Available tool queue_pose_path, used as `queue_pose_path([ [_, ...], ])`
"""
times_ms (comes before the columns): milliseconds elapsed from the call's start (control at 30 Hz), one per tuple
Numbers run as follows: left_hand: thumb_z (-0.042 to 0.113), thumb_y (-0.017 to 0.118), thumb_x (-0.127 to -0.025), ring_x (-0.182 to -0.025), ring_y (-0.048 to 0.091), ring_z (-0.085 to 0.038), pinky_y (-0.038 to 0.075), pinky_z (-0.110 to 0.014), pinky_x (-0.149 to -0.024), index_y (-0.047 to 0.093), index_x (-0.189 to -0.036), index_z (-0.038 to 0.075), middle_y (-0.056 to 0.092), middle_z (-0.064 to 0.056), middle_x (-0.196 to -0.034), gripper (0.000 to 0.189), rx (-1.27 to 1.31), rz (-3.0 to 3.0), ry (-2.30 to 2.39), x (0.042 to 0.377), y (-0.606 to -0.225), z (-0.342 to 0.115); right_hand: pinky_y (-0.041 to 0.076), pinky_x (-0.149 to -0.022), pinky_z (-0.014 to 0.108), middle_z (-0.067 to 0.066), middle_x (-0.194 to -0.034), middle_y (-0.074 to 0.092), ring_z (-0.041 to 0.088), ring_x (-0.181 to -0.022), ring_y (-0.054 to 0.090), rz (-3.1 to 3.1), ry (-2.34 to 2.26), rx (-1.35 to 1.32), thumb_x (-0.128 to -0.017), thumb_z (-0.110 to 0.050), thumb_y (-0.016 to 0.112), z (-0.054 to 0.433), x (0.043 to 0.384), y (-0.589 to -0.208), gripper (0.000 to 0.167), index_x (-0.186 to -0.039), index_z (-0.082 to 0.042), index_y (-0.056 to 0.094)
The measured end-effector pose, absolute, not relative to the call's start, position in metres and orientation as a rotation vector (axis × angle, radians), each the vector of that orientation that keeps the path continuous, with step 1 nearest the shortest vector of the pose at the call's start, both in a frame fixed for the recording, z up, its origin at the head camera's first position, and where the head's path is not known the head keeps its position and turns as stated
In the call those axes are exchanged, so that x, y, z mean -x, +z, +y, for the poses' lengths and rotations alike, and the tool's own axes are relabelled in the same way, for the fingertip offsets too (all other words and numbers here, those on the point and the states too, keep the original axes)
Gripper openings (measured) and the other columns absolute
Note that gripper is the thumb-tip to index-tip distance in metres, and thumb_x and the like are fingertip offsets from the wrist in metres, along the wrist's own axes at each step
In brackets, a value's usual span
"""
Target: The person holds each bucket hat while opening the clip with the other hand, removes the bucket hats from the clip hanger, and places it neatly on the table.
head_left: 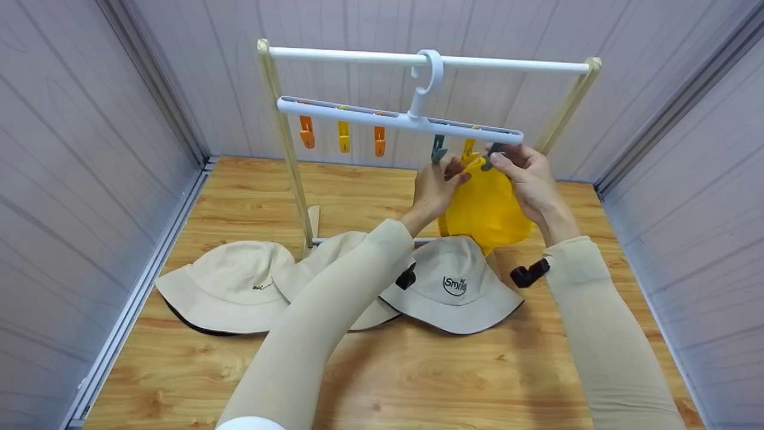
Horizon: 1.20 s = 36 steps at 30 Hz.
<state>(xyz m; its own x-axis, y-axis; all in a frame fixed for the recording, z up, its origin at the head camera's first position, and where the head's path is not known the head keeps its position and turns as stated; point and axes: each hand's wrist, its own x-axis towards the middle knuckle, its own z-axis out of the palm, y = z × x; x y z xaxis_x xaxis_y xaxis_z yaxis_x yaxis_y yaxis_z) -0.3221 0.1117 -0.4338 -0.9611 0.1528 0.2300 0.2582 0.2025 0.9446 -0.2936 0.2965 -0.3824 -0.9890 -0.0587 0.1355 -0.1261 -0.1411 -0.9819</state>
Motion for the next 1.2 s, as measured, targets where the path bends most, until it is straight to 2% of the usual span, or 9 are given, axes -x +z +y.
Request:
queue_pose_path([
  [200, 0.011, 0.070, -0.101, -0.105, 0.070, -0.011, 0.056, -0.016, -0.094, 0.070, -0.114, 0.010, 0.073, -0.002, -0.112, 0.013, 0.405, -2.352, -1.916, 0.322, -0.434, 0.113, 0.050, -0.109, 0.024, 0.010, -0.125, 0.073, 0.023, -0.115, 0.064, -2.031, 2.288, -0.222, -0.096, -0.018, 0.079, 0.295, 0.293, -0.382, 0.049, -0.137, 0.004, 0.063],
  [367, 0.011, 0.071, -0.101, -0.104, 0.070, -0.011, 0.056, -0.015, -0.093, 0.070, -0.113, 0.010, 0.073, -0.002, -0.111, 0.012, 0.416, -2.341, -1.911, 0.322, -0.435, 0.114, 0.051, -0.107, 0.023, 0.007, -0.120, 0.074, 0.021, -0.112, 0.064, -2.046, 2.230, -0.189, -0.097, -0.018, 0.079, 0.294, 0.293, -0.383, 0.045, -0.135, 0.003, 0.066],
  [567, 0.015, 0.072, -0.101, -0.105, 0.069, -0.011, 0.056, -0.016, -0.094, 0.070, -0.111, 0.011, 0.073, -0.001, -0.112, 0.011, 0.410, -2.366, -1.845, 0.322, -0.435, 0.114, 0.052, -0.106, 0.024, 0.011, -0.124, 0.073, 0.023, -0.112, 0.063, -2.035, 2.199, -0.131, -0.095, -0.022, 0.081, 0.291, 0.294, -0.382, 0.045, -0.132, -0.001, 0.069],
  [933, 0.015, 0.073, -0.100, -0.105, 0.071, -0.012, 0.055, -0.015, -0.093, 0.071, -0.112, 0.009, 0.075, -0.003, -0.113, 0.014, 0.424, -2.368, -1.790, 0.322, -0.434, 0.113, 0.054, -0.102, 0.023, 0.007, -0.116, 0.075, 0.020, -0.105, 0.066, -2.019, 2.179, -0.076, -0.093, -0.023, 0.083, 0.286, 0.296, -0.379, 0.043, -0.128, -0.001, 0.072],
  [1200, 0.012, 0.074, -0.099, -0.103, 0.071, -0.011, 0.056, -0.014, -0.091, 0.072, -0.112, 0.009, 0.075, -0.002, -0.112, 0.013, 0.406, -2.371, -1.812, 0.322, -0.435, 0.113, 0.052, -0.109, 0.029, 0.008, -0.116, 0.074, 0.021, -0.107, 0.069, -2.021, 2.169, -0.036, -0.093, -0.024, 0.083, 0.284, 0.297, -0.379, 0.046, -0.129, 0.001, 0.070],
])
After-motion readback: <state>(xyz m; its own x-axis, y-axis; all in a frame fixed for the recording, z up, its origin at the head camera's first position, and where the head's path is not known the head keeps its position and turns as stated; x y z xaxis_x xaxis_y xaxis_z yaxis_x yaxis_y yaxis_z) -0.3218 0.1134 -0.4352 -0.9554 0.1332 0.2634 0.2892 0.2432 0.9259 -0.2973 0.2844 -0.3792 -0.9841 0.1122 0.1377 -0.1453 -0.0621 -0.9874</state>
